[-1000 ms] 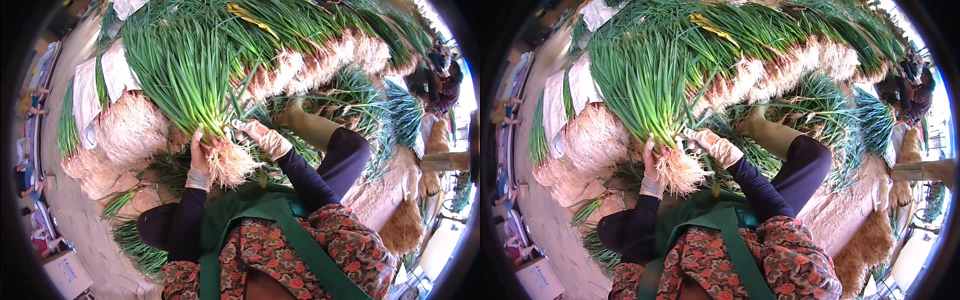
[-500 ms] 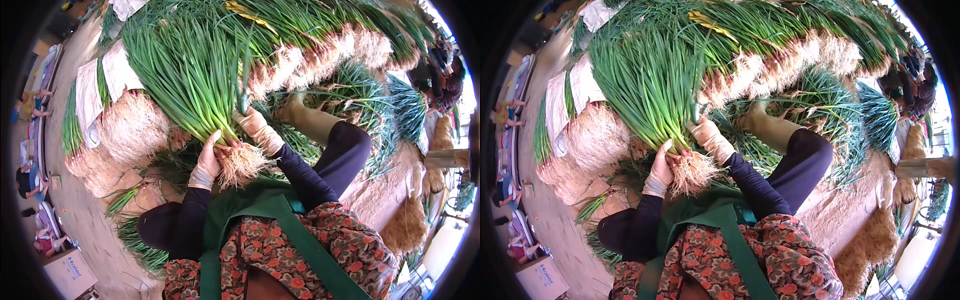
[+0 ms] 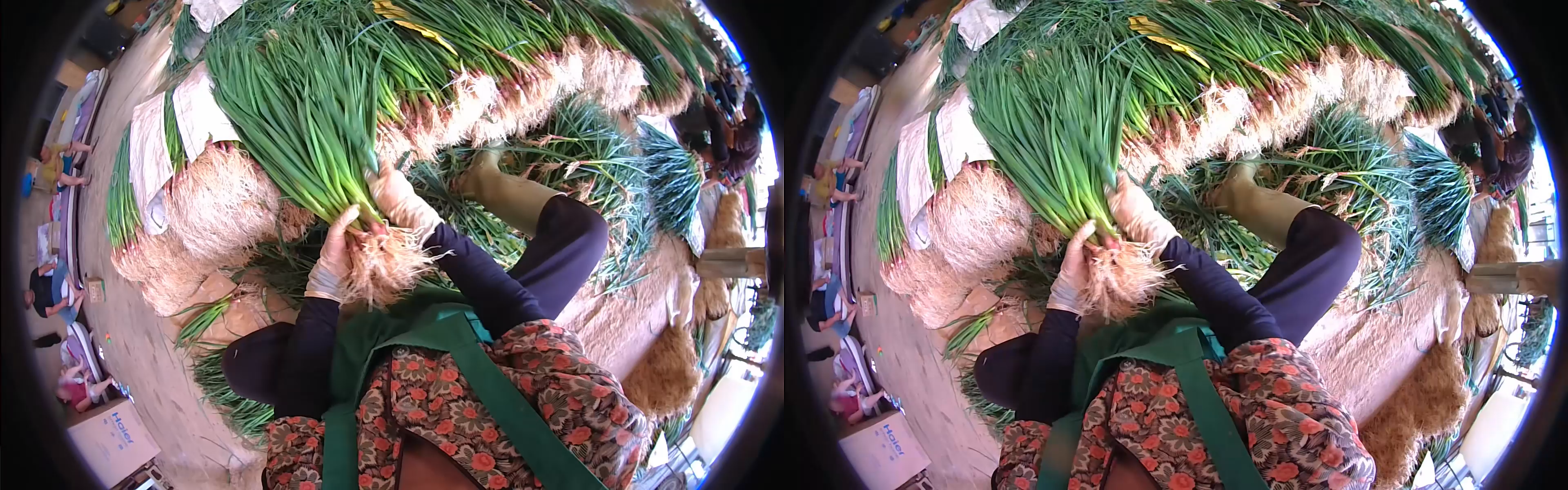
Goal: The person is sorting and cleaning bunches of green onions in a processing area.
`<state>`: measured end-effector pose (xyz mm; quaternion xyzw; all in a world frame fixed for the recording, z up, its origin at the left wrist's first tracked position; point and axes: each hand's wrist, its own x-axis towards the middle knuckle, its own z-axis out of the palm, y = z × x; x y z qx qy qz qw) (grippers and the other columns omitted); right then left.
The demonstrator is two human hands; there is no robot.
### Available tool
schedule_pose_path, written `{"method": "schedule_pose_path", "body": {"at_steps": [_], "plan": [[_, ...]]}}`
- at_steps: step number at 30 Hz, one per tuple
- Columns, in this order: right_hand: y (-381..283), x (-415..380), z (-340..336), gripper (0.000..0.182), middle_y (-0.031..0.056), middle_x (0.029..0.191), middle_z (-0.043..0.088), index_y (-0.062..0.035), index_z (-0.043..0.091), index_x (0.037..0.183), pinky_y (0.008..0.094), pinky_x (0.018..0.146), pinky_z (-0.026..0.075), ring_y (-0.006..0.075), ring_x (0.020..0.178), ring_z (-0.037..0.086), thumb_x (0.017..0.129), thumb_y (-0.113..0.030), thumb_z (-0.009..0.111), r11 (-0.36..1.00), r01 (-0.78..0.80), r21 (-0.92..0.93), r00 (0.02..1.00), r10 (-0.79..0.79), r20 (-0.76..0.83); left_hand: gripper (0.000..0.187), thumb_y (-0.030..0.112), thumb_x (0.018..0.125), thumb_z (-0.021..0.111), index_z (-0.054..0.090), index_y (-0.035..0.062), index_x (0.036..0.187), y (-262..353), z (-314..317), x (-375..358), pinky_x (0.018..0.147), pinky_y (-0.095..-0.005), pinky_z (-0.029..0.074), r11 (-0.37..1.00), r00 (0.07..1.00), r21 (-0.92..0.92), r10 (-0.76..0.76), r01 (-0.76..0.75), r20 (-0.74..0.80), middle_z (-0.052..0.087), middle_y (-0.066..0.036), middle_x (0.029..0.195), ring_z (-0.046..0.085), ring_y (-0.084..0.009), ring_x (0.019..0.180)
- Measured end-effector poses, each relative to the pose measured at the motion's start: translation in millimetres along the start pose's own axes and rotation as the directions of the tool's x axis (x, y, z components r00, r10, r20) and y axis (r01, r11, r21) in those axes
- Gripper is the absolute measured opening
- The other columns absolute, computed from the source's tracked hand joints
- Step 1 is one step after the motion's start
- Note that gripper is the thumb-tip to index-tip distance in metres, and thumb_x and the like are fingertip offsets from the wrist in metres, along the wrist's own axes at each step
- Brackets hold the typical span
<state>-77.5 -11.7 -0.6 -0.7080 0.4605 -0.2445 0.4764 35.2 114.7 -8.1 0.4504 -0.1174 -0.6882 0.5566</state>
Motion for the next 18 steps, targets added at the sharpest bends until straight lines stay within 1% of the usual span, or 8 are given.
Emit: {"method": "schedule_pose_path", "body": {"at_steps": [2,4,6,10,12,14,16,18], "plan": [[-4.9,23.6,-20.6,0.021,0.0078,0.061,0.051,-0.0045,0.049,0.103,0.0334,0.033,0.044,0.0197,0.049,0.053,0.091,-0.021,0.049,0.746,-0.232,0.624,0.967,0.246,0.065,0.037,0.035,0.086,0.054,0.057,-0.0006,0.093,13.2,28.7,-31.1,0.060,-0.0297,0.050,0.966,0.975,-0.155,0.216,-0.208,0.040,0.062,-0.011,0.080,0.059,-0.0186,0.072],[13.3,25.6,-44.3,0.020,0.0081,0.071,0.052,-0.0053,0.050,0.105,0.0335,0.037,0.047,0.0189,0.056,0.055,0.090,-0.018,0.050,0.783,-0.161,0.601,0.975,0.220,-0.025,0.042,0.035,0.084,0.056,0.054,-0.0013,0.105,14.1,30.0,-32.7,0.064,-0.0340,0.048,0.888,0.927,-0.284,0.312,-0.362,-0.206,0.059,-0.008,0.081,0.057,-0.0168,0.073],[38.9,23.6,-66.0,0.025,0.0093,0.083,0.054,-0.0062,0.049,0.109,0.0352,0.047,0.049,0.0206,0.068,0.056,0.088,-0.018,0.052,0.835,-0.097,0.541,0.980,0.175,-0.094,0.040,0.033,0.081,0.060,0.055,0.0051,0.109,26.6,34.4,-31.4,0.077,-0.0381,0.041,0.784,0.778,-0.618,0.355,0.054,0.518,0.058,-0.003,0.086,0.055,-0.0142,0.078],[135.5,-54.3,-84.9,0.050,0.0135,0.110,0.058,-0.0085,0.046,0.126,0.0415,0.080,0.046,0.0289,0.101,0.055,0.081,-0.025,0.061,0.753,0.342,-0.562,0.748,0.144,0.648,0.040,0.033,0.079,0.062,0.055,0.0077,0.109,14.6,-2.9,-5.3,0.080,-0.0376,0.038,0.596,0.601,-0.754,0.506,0.276,0.619,0.057,-0.001,0.086,0.054,-0.0137,0.082],[93.0,-70.5,-92.5,0.049,0.0129,0.116,0.059,-0.0108,0.050,0.124,0.0406,0.089,0.044,0.0294,0.107,0.056,0.081,-0.031,0.060,0.627,0.268,-0.731,0.328,0.654,0.681,0.040,0.033,0.078,0.063,0.055,0.0090,0.109,9.4,-12.8,2.3,0.082,-0.0373,0.037,0.559,0.566,-0.763,0.532,0.324,0.630,0.057,0.000,0.087,0.053,-0.0135,0.084],[117.6,-46.2,-87.2,0.041,0.0112,0.114,0.059,-0.0123,0.055,0.120,0.0359,0.086,0.046,0.0268,0.100,0.059,0.084,-0.033,0.057,0.680,0.312,-0.663,0.289,0.597,0.748,0.040,0.032,0.077,0.064,0.055,0.0103,0.108,14.5,-18.0,6.0,0.084,-0.0370,0.035,0.577,0.528,-0.735,0.525,0.355,0.667,0.056,0.001,0.087,0.052,-0.0133,0.086],[198.8,13.5,-69.1,0.037,0.0109,0.108,0.060,-0.0098,0.054,0.118,0.0320,0.078,0.049,0.0249,0.092,0.060,0.085,-0.026,0.056,0.449,0.791,-0.415,0.558,-0.253,0.790,0.040,0.031,0.076,0.066,0.054,0.0119,0.108,39.7,-15.4,-0.9,0.086,-0.0373,0.033,0.701,0.471,-0.628,0.452,0.338,0.758,0.055,0.003,0.089,0.050,-0.0128,0.090],[156.8,56.9,-72.5,0.029,0.0089,0.099,0.062,-0.0057,0.055,0.114,0.0321,0.066,0.048,0.0231,0.079,0.060,0.088,-0.019,0.052,0.452,0.735,-0.506,0.675,-0.564,0.476,0.040,0.028,0.074,0.069,0.052,0.0137,0.108,76.3,-8.8,-12.6,0.090,-0.0381,0.030,0.849,0.372,-0.450,0.338,0.275,0.865,0.054,0.005,0.092,0.047,-0.0122,0.096]]}}
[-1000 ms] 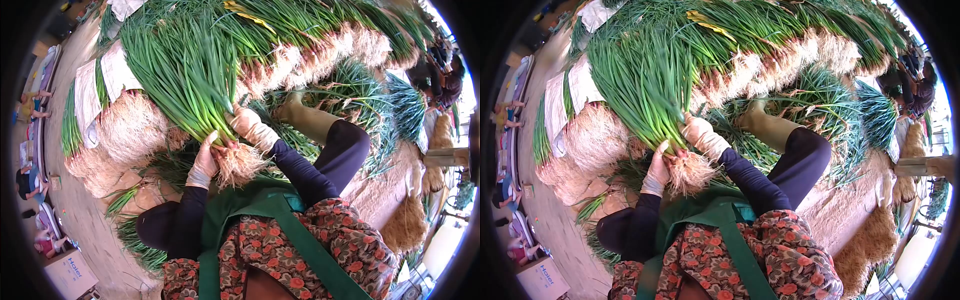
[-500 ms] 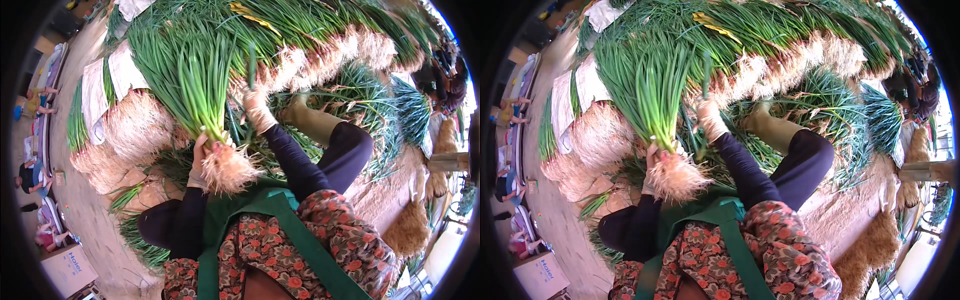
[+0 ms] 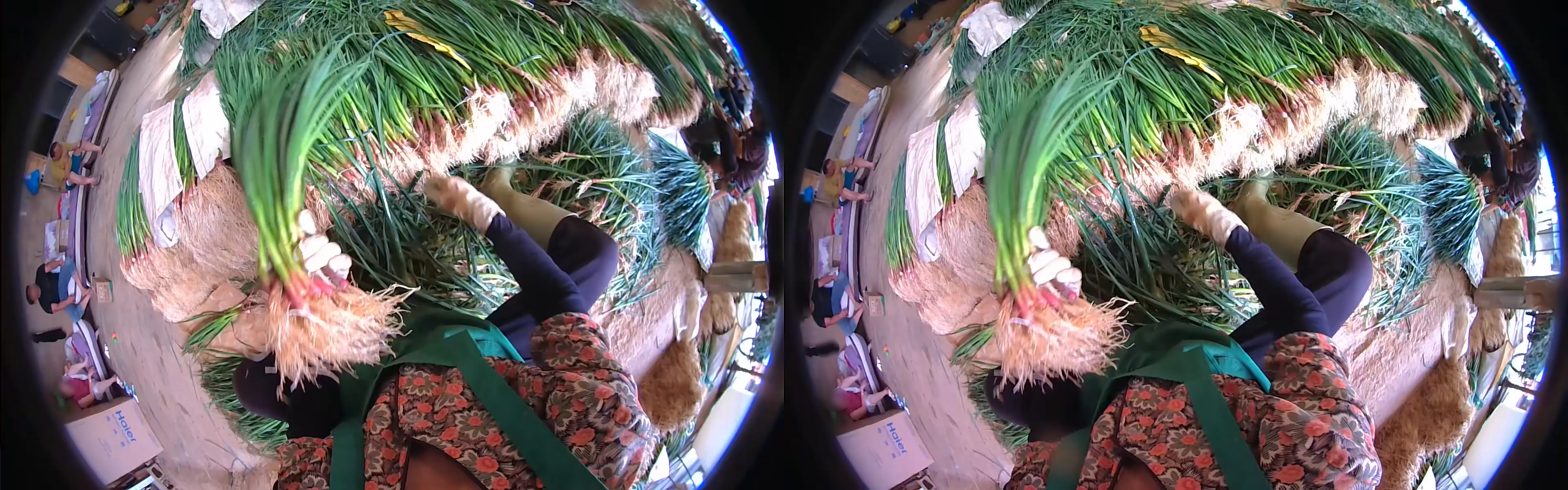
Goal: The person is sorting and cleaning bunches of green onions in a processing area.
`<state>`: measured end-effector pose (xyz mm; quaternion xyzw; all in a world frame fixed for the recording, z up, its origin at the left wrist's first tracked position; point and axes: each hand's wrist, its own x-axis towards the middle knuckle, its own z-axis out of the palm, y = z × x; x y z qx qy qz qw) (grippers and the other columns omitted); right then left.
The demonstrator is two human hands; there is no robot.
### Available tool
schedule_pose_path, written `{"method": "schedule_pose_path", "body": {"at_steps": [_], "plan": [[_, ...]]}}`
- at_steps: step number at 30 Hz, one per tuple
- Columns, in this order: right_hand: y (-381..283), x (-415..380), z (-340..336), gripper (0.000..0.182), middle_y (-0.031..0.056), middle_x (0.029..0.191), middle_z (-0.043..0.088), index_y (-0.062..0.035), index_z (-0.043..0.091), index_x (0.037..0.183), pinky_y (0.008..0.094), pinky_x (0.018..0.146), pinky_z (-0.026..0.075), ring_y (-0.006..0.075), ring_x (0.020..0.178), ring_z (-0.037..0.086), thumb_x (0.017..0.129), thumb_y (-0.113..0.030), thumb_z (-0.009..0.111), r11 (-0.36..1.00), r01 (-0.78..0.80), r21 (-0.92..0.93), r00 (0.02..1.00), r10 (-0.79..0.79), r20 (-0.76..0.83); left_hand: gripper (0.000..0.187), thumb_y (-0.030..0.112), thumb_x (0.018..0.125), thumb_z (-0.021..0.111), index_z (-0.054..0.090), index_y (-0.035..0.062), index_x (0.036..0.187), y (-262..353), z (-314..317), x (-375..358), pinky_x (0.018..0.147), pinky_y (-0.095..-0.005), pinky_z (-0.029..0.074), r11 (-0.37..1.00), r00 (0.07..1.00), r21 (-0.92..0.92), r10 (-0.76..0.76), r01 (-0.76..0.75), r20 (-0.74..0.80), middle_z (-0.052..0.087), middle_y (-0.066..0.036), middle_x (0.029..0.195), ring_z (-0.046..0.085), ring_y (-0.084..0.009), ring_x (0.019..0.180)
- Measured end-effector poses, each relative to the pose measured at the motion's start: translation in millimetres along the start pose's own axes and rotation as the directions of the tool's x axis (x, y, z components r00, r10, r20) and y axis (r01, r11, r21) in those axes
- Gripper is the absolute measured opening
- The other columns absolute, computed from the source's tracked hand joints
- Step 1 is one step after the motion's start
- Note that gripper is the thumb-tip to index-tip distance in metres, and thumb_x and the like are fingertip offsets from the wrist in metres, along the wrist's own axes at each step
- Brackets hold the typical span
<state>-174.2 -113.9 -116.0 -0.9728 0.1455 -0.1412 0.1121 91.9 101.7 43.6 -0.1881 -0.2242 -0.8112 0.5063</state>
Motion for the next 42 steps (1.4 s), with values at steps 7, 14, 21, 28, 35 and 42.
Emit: {"method": "schedule_pose_path", "body": {"at_steps": [7,14,21,28,35,42], "plan": [[27.7,113.4,19.2,0.039,0.0221,0.095,0.063,-0.0023,0.057,0.108,0.0390,0.074,0.049,0.0330,0.091,0.061,0.085,-0.034,0.054,0.662,-0.618,0.424,0.775,0.604,0.188,0.061,0.037,0.081,0.059,0.041,0.0044,0.129,-33.3,30.2,5.3,0.096,-0.0488,0.038,0.826,0.684,0.470,0.538,-0.312,-0.492,0.052,-0.010,0.114,0.051,-0.0252,0.108],[-73.2,163.2,-69.4,0.040,0.0142,0.115,0.058,-0.0048,0.056,0.114,0.0393,0.094,0.041,0.0308,0.108,0.053,0.080,-0.027,0.058,0.992,-0.041,0.116,0.969,0.068,-0.237,0.071,0.044,0.086,0.054,0.026,0.0039,0.138,-40.5,24.5,12.5,0.096,-0.0466,0.039,0.813,0.606,0.417,0.581,-0.406,-0.543,0.046,-0.011,0.125,0.047,-0.0243,0.112],[-76.3,-45.9,37.9,0.039,0.0140,0.111,0.057,-0.0055,0.057,0.109,0.0403,0.098,0.037,0.0279,0.112,0.051,0.088,-0.037,0.047,0.986,0.091,0.139,0.846,-0.150,0.511,0.079,0.050,0.082,0.059,0.023,0.0074,0.139,-23.1,-11.3,-39.2,0.094,-0.0457,0.036,0.907,0.840,0.073,0.412,-0.415,-0.351,0.050,-0.007,0.113,0.048,-0.0227,0.104],[-93.9,63.1,-72.7,0.038,0.0084,0.098,0.063,-0.0054,0.055,0.117,0.0310,0.073,0.048,0.0214,0.088,0.060,0.087,-0.029,0.053,0.844,-0.384,0.375,0.904,0.261,0.339,0.041,0.020,0.091,0.047,0.042,0.0086,0.130,-26.0,14.1,-16.7,0.091,-0.0395,0.043,0.906,0.880,-0.141,0.422,-0.399,0.219,0.063,-0.001,0.102,0.060,-0.0151,0.097],[-234.8,155.7,-78.3,0.042,0.0225,0.094,0.061,0.0038,0.050,0.116,0.0355,0.076,0.047,0.0310,0.086,0.061,0.091,-0.030,0.053,0.440,-0.059,0.896,0.998,0.036,0.048,0.045,0.016,0.090,0.047,0.038,0.0042,0.132,-52.5,33.2,-15.0,0.090,-0.0386,0.044,0.831,0.787,-0.210,0.556,-0.516,0.268,0.065,-0.004,0.091,0.063,-0.0191,0.095],[-240.7,94.1,-83.8,0.049,0.0140,0.093,0.064,0.0025,0.054,0.109,0.0321,0.064,0.048,0.0225,0.077,0.062,0.095,-0.042,0.039,0.266,-0.273,0.924,0.956,0.181,0.230,0.045,0.019,0.090,0.048,0.039,0.0043,0.131,-67.2,25.8,-15.1,0.090,-0.0380,0.044,0.816,0.778,-0.197,0.578,-0.544,0.247,0.065,-0.005,0.094,0.061,-0.0195,0.096]]}}
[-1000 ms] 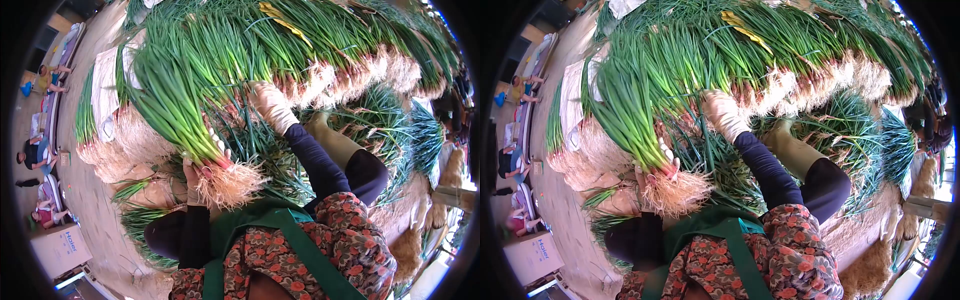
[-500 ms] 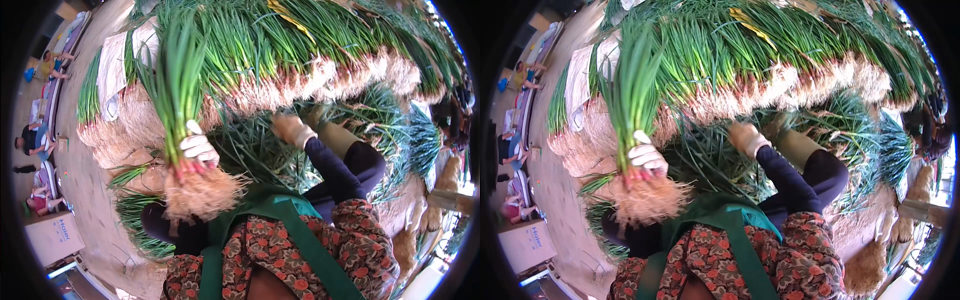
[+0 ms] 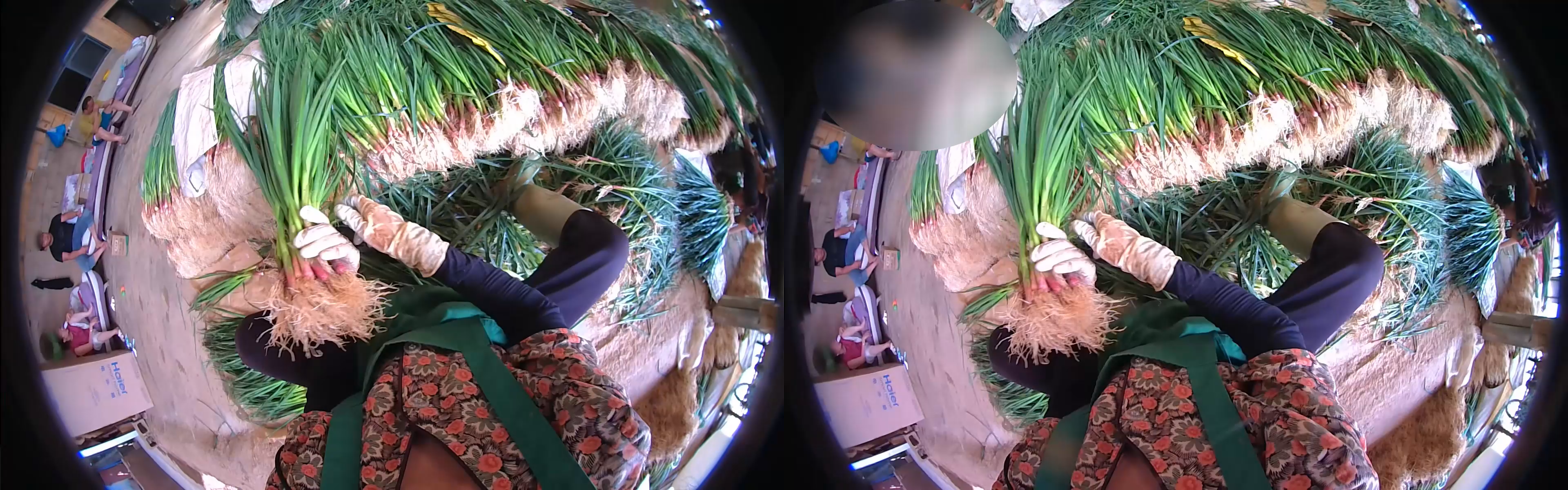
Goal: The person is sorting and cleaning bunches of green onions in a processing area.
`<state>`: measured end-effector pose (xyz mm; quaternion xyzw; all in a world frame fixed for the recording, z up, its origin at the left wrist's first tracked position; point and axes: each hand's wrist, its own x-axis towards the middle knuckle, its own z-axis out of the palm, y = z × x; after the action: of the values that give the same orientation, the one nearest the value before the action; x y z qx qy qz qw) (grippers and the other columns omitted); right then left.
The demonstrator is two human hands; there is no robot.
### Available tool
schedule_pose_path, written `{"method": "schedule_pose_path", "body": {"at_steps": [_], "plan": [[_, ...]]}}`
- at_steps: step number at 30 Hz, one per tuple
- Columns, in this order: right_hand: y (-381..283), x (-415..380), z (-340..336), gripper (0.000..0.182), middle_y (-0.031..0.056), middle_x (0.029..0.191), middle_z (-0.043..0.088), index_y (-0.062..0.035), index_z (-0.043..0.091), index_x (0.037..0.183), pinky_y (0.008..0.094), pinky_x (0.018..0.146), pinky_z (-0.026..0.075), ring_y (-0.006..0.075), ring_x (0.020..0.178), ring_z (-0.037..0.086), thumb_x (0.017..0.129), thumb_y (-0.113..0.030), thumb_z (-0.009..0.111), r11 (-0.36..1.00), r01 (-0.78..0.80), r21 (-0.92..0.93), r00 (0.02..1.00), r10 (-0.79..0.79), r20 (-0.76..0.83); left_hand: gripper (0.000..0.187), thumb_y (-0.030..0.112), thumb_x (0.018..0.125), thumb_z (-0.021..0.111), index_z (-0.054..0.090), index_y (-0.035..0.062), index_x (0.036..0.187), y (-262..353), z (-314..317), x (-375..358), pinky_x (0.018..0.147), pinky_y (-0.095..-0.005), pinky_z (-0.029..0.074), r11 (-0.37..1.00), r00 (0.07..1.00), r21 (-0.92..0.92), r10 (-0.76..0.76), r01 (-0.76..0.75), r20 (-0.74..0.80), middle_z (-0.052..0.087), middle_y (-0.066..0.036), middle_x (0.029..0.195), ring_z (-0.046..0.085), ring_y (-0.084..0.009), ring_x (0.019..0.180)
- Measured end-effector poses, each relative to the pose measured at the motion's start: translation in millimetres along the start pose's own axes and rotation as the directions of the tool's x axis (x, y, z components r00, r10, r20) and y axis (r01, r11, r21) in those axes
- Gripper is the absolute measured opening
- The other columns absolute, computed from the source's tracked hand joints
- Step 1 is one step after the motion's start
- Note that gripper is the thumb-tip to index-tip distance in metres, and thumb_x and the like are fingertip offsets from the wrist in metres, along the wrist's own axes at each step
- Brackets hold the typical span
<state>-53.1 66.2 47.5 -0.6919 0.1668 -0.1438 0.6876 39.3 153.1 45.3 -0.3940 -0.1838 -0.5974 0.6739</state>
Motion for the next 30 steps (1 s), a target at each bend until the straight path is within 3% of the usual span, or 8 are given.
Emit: {"method": "schedule_pose_path", "body": {"at_steps": [2,11,14,17,22,25,26,30], "plan": [[-22.4,-12.0,-16.8,0.066,0.0053,0.088,0.065,-0.0028,0.059,0.108,0.0251,0.054,0.045,0.0114,0.069,0.060,0.093,-0.057,0.025,0.909,-0.298,0.290,0.934,0.215,0.286,0.044,0.019,0.090,0.049,0.040,0.0046,0.130,-3.7,4.7,-3.1,0.089,-0.0374,0.044,0.992,0.993,0.127,0.034,-0.019,-0.113,0.065,-0.005,0.094,0.061,-0.0192,0.095],[-5.7,-3.0,-86.2,0.026,0.0032,0.059,0.050,-0.0023,0.060,0.083,0.0272,0.045,0.039,0.0116,0.045,0.041,0.095,-0.016,0.042,0.711,0.147,0.688,0.984,-0.176,-0.028,0.043,0.023,0.088,0.053,0.045,0.0057,0.127,-25.3,30.7,-2.6,0.085,-0.0348,0.046,0.746,0.781,0.640,0.283,0.186,-0.557,0.064,-0.005,0.092,0.061,-0.0178,0.090],[-13.7,-21.5,-134.0,0.024,0.0064,0.070,0.056,0.0010,0.055,0.109,0.0253,0.051,0.046,0.0138,0.056,0.054,0.094,-0.015,0.045,0.773,0.352,0.528,0.905,-0.136,-0.404,0.043,0.024,0.088,0.054,0.046,0.0060,0.125,-25.2,33.4,-6.1,0.084,-0.0339,0.046,0.688,0.732,0.682,0.328,0.248,-0.597,0.064,-0.005,0.092,0.061,-0.0173,0.088],[-54.4,-60.1,-100.7,0.055,0.0108,0.129,0.045,-0.0026,0.031,0.138,0.0307,0.094,0.034,0.0153,0.113,0.044,0.091,-0.021,0.053,0.911,0.307,-0.277,0.926,-0.352,-0.133,0.042,0.026,0.087,0.055,0.048,0.0064,0.124,-28.8,35.8,-4.6,0.083,-0.0330,0.046,0.634,0.706,0.708,0.345,0.310,-0.618,0.064,-0.005,0.091,0.061,-0.0168,0.087],[-92.7,-71.1,-8.3,0.073,0.0206,0.131,0.038,-0.0077,0.034,0.137,0.0548,0.107,0.014,0.0377,0.125,0.034,0.084,-0.057,0.044,0.335,0.400,-0.853,0.772,-0.624,0.117,0.042,0.028,0.087,0.058,0.050,0.0070,0.122,-35.3,40.6,-3.5,0.081,-0.0316,0.047,0.522,0.673,0.762,0.407,0.383,-0.618,0.064,-0.005,0.090,0.061,-0.0160,0.084],[-92.5,-60.0,-15.5,0.061,0.0141,0.112,0.037,-0.0067,0.039,0.126,0.0464,0.089,0.016,0.0298,0.104,0.032,0.085,-0.051,0.046,0.775,0.408,-0.483,0.839,-0.527,-0.136,0.041,0.029,0.086,0.059,0.052,0.0074,0.121,-39.1,25.7,15.4,0.080,-0.0307,0.047,0.206,0.773,0.870,0.401,0.448,-0.492,0.063,-0.005,0.090,0.061,-0.0155,0.082],[-86.8,-57.7,-12.8,0.057,0.0120,0.106,0.037,-0.0063,0.041,0.123,0.0436,0.084,0.017,0.0271,0.097,0.032,0.086,-0.049,0.047,0.908,0.344,-0.240,0.897,-0.393,-0.204,0.041,0.033,0.082,0.064,0.059,0.0062,0.112,-55.6,49.2,49.0,0.073,-0.0273,0.048,0.550,0.537,0.702,0.461,0.452,-0.707,0.063,-0.004,0.080,0.059,-0.0134,0.073],[-60.8,-61.1,17.4,0.041,0.0033,0.080,0.036,-0.0050,0.047,0.108,0.0323,0.060,0.021,0.0166,0.069,0.029,0.088,-0.041,0.051,0.880,0.115,0.461,0.992,-0.080,-0.095,0.030,0.022,0.080,0.064,0.059,-0.0002,0.099,-35.4,86.1,76.3,0.044,-0.0240,0.049,0.333,0.806,0.918,0.470,0.215,-0.360,0.064,-0.010,0.073,0.063,-0.0166,0.056]]}}
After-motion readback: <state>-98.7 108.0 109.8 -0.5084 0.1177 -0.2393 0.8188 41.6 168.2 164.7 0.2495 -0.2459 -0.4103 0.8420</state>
